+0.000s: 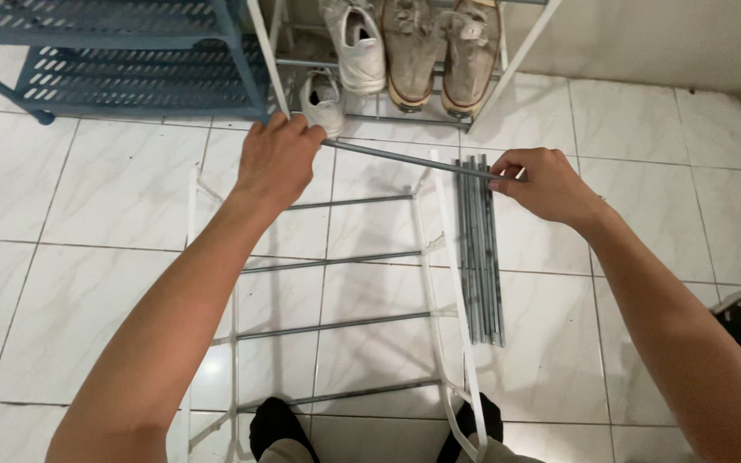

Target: The person assembles a white plastic and metal storage shelf by inserting metal rods into the side frames. They repeatedly pick up rods from the floor and fit them into the slots on both sides of the frame.

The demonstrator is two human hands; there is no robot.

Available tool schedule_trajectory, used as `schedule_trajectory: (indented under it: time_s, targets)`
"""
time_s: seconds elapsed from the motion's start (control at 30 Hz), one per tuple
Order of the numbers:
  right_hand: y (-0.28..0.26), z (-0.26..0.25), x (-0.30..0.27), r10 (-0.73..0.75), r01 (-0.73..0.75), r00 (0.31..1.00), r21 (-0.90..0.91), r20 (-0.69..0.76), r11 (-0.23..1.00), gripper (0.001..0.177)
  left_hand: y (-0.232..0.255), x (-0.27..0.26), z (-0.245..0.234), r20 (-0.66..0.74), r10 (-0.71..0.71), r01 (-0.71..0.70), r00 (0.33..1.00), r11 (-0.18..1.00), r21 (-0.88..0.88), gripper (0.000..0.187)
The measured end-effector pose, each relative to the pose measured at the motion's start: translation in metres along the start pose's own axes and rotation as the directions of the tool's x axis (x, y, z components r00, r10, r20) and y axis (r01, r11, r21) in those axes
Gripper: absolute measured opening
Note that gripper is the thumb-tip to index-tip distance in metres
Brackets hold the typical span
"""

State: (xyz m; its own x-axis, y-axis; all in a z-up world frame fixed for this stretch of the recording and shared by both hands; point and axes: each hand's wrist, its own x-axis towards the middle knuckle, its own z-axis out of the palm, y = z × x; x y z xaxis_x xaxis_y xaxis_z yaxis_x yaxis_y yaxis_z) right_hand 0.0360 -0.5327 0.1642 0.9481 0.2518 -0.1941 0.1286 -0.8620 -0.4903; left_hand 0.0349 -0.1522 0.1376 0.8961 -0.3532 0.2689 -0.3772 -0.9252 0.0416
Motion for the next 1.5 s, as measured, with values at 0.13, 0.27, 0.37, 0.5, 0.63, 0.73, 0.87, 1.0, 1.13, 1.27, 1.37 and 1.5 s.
schedule_trajectory:
  time_s: [0.13,0.27,0.37,0.5,0.63,0.73,0.87,1.0,1.13,1.27,1.37,1.5]
  targets:
    - [0.042,0.002,-0.007,-0.025,0.018,0.996,-0.082,-0.088,0.996,0.018,0.031,0.019,0.003,-0.073,0.077,-0.067,0.994,0.990,0.128,0.014]
    - [0.081,0.007,-0.018,0.147,-0.168,0.984,-0.246,-0.102,0.955,0.015,0.079,0.042,0.013,-0.138,0.105,-0.099,0.985,0.994,0.048,0.027]
    - [0.111,0.017,-0.028,0.124,-0.147,0.982,-0.160,-0.144,0.976,0.017,0.118,0.057,0.021,-0.288,0.099,-0.116,0.953,0.992,-0.044,0.047]
    - [0.151,0.041,-0.031,0.193,-0.185,0.979,0.111,-0.067,0.976,0.018,0.179,0.069,0.046,-0.259,0.100,-0.151,0.961,0.971,-0.186,0.057]
    - [0.176,0.071,-0.031,0.314,-0.313,0.949,0.260,0.039,0.913,0.018,0.240,0.062,0.078,0.004,0.126,-0.118,0.992,0.940,-0.319,0.056]
    - [0.189,0.095,-0.030,0.345,-0.338,0.937,0.372,0.051,0.864,0.018,0.268,0.051,0.102,0.138,0.186,-0.128,0.973,0.929,-0.348,0.059]
    - [0.207,0.129,-0.019,0.414,-0.390,0.908,0.478,0.060,0.787,0.020,0.281,0.045,0.127,0.244,0.167,-0.096,0.955,0.956,-0.278,0.057]
    - [0.225,0.165,-0.015,0.482,-0.457,0.872,0.507,0.090,0.731,0.022,0.265,0.040,0.137,0.306,0.155,-0.091,0.939,0.973,-0.213,0.053]
    - [0.233,0.192,-0.015,0.495,-0.488,0.862,0.443,0.110,0.752,0.022,0.263,0.040,0.138,0.399,0.134,-0.064,0.907,0.981,-0.184,0.053]
    - [0.236,0.205,-0.021,0.491,-0.514,0.857,0.308,0.153,0.801,0.022,0.266,0.038,0.138,0.341,0.134,-0.074,0.930,0.980,-0.182,0.050]
    - [0.237,0.211,-0.024,0.521,-0.542,0.840,0.227,0.149,0.809,0.024,0.265,0.035,0.136,0.336,0.115,-0.049,0.935,0.979,-0.197,0.046]
    - [0.243,0.221,-0.027,0.495,-0.515,0.854,0.123,0.161,0.848,0.028,0.264,0.035,0.136,0.338,0.095,-0.029,0.936,0.980,-0.194,0.046]
